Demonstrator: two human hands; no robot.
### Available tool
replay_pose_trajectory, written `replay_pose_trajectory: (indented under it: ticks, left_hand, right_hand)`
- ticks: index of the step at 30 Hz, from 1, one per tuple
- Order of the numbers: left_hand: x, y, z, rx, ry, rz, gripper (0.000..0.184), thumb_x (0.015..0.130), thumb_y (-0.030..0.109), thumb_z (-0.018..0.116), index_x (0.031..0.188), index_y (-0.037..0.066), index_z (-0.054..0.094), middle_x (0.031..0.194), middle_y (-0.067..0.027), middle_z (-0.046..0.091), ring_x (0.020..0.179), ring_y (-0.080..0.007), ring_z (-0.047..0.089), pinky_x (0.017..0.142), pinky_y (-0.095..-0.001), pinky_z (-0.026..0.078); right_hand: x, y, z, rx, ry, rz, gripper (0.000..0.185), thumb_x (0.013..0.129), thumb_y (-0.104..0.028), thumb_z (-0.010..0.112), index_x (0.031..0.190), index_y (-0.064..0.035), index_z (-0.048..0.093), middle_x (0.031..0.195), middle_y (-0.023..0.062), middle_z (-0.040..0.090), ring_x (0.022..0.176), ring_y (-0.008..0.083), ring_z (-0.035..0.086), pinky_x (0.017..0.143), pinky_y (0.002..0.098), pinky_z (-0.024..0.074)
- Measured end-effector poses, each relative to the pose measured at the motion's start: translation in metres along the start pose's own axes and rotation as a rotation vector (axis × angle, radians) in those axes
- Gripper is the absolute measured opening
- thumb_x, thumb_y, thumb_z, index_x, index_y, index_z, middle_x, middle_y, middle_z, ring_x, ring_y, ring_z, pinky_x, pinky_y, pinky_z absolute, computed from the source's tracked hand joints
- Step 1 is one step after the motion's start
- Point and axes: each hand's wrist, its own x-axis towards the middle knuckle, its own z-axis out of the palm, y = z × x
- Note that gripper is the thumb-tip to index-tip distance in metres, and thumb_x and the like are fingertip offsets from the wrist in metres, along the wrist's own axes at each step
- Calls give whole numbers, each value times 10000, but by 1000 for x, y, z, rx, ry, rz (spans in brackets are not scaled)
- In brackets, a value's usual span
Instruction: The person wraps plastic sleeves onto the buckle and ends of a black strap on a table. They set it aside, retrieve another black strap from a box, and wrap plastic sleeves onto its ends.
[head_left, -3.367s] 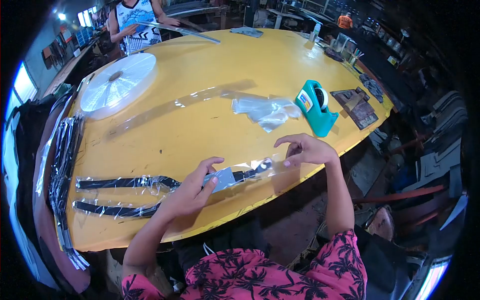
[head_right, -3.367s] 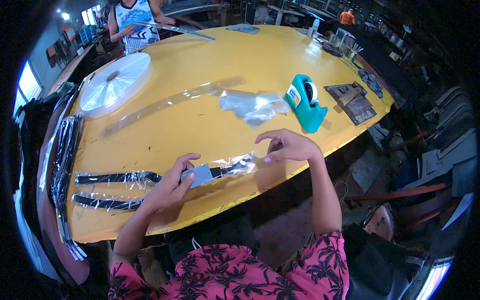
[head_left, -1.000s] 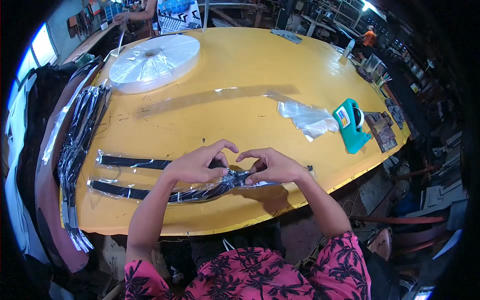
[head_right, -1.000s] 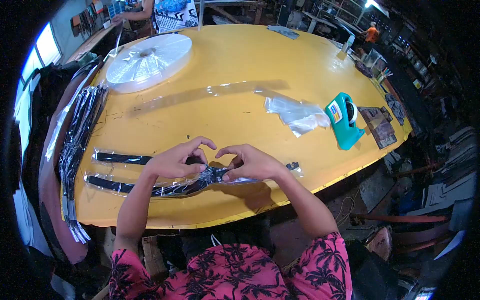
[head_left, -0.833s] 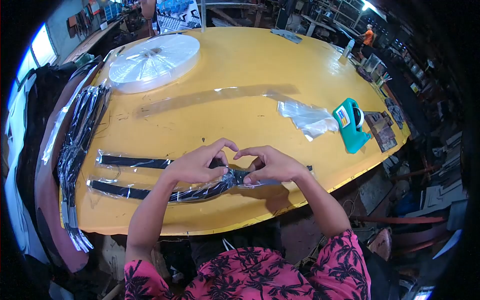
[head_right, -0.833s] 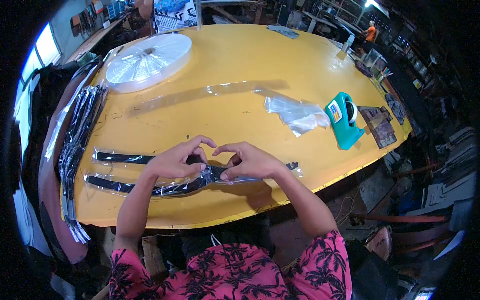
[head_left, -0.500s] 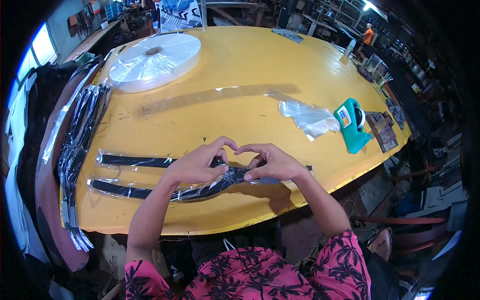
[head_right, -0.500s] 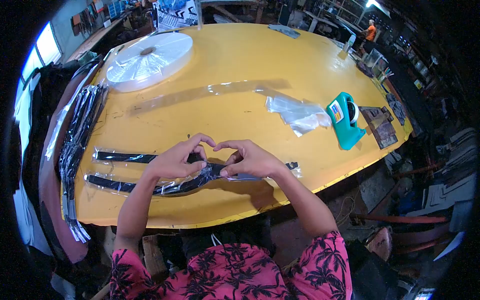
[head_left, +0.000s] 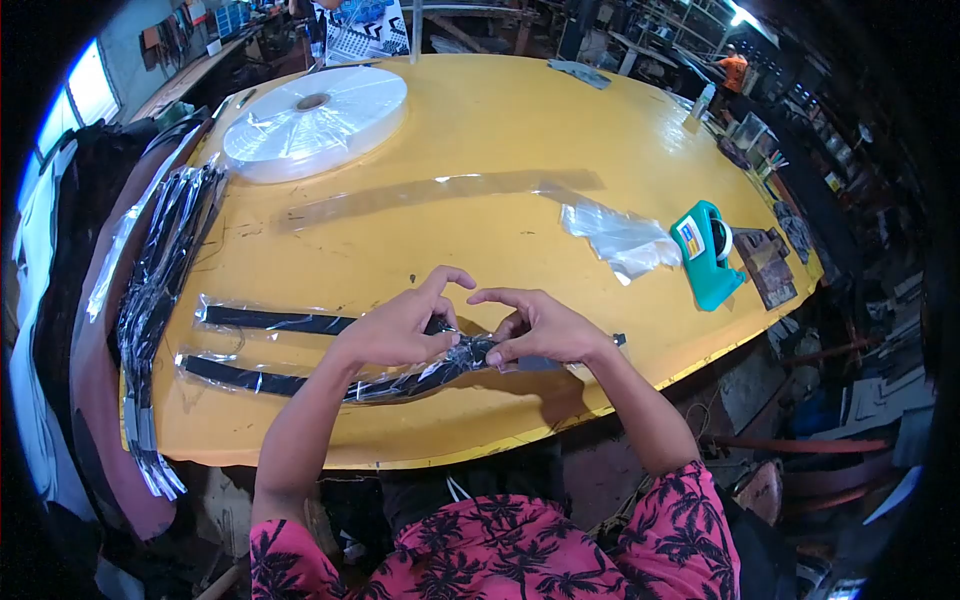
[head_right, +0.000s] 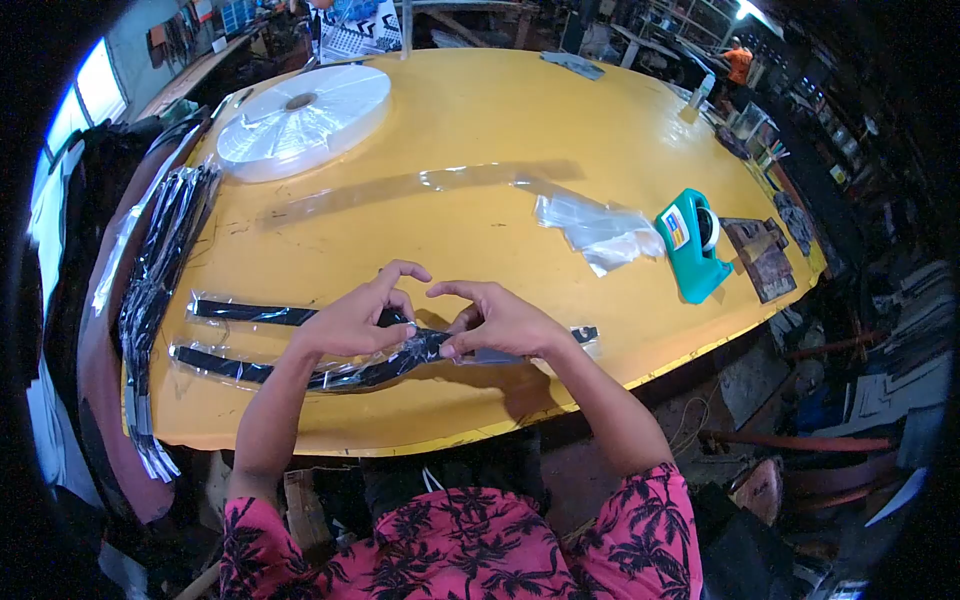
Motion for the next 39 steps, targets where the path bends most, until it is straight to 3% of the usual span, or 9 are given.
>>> replay_pose_trajectory:
  ticks: [21,31,34,36,37,39]
  left_hand:
    - [-1,3,3,20,36,27,643,871,79,675,1432,101,361,859,-34,647,771,-126,534,741,-291,405]
    - [1,2,5,10,23,-36,643,872,73,667,1436,99,359,836,-28,652,778,-132,540,752,-299,408]
    - [-2,1,8,83,28,-35,629,868,99,697,1422,91,400,908,-73,669,816,-194,584,784,-343,439]
    - [-10,-6,17,605,336,256,537,864,148,735,1348,81,510,1034,-129,656,904,-295,609,833,-417,459]
    - [-18,6,23,614,328,268,537,864,148,735,1348,81,510,1034,-129,656,904,-295,609,833,-417,459]
    - [-44,27,42,798,564,223,395,871,182,736,1234,80,618,1120,-153,623,996,-351,595,881,-464,460]
  right_hand:
    - [9,-5,1,-121,-49,44,793,815,-90,847,1490,-39,434,870,84,734,791,105,650,757,275,497]
    - [19,-4,2,-213,-92,87,896,800,-119,858,1542,-8,369,879,115,737,801,136,671,759,291,500]
    - [20,0,2,-213,-82,63,870,786,-126,858,1512,3,398,866,122,728,782,153,666,741,296,499]
    - [22,4,2,-203,-46,42,838,771,-129,860,1479,11,433,853,127,719,765,165,661,725,300,498]
    - [23,7,2,-217,-39,-9,821,769,-130,855,1467,10,445,861,133,718,770,175,663,721,306,501]
    - [21,8,2,-220,-19,-54,804,768,-131,850,1455,9,456,868,139,717,776,186,665,718,313,503]
